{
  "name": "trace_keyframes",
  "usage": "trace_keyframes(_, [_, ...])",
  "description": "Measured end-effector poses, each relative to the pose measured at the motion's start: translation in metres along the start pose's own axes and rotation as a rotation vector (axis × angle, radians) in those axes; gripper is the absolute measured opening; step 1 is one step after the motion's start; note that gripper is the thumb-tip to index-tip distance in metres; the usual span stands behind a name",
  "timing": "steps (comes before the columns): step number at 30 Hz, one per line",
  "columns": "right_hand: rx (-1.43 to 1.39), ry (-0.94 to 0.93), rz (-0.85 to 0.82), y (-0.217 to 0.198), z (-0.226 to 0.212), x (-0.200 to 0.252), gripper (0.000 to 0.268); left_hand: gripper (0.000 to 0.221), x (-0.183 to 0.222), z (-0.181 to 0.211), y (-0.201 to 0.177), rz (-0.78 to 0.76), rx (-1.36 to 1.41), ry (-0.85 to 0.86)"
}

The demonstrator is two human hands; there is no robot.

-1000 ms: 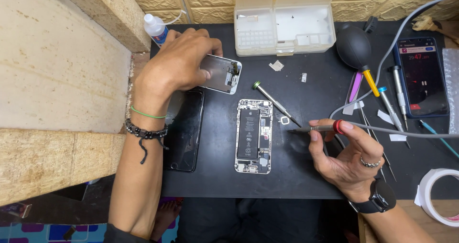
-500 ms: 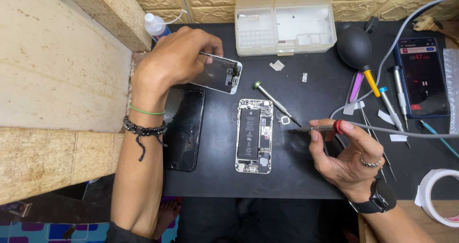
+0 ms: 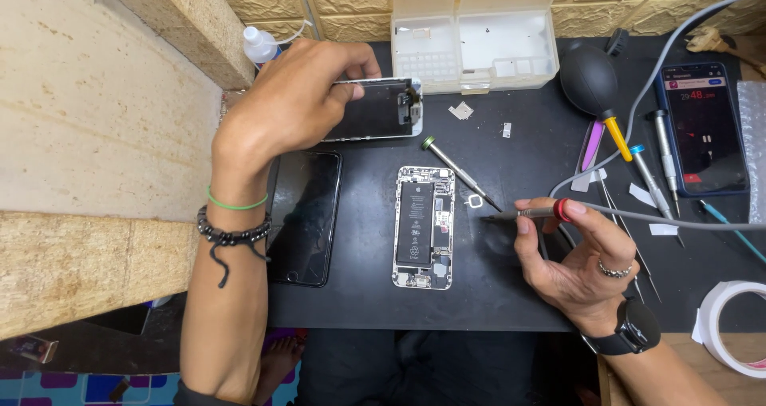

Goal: Technician performing internal repairs on a smartphone using a precision screwdriver and handling the screen assembly.

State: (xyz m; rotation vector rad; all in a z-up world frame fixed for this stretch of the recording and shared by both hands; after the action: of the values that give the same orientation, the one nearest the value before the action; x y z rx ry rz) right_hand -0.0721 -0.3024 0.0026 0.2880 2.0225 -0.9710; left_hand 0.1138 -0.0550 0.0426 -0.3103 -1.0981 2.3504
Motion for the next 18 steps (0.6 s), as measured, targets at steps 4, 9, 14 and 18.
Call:
trace_keyframes(4, [0.004,-0.006,0.003,-0.001,-0.001,-0.002,0.055,0.017,0.018,0.029,-0.009,0.072,0.087,0.095])
trace_keyframes(9, [0.030,-0.008,0.056,-0.003,0.005,0.007,0.055,0.009,0.046,0.045,-0.006,0.112,0.207,0.051])
trace_keyframes(14, [0.078,-0.022,0.079,-0.007,0.002,0.006,0.054,0.008,0.072,0.037,0.007,0.141,0.594,0.043])
trace_keyframes(18, [0.097,-0.049,0.054,-0.006,-0.002,0.002,0.053,0.010,0.083,0.019,0.032,0.196,1.238,-0.114])
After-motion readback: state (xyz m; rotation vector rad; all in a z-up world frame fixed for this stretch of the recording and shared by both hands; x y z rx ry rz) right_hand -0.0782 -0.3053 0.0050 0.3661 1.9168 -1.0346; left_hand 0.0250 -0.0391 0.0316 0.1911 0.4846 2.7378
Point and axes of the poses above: each hand's wrist, its own x-axis away from the middle knuckle, its own y-axis out of the palm, z = x × y, the point moved 8 cm from there along -x, towards the middle knuckle, and after that the axes turned 12 degrees about x, right-handed, at the moved point
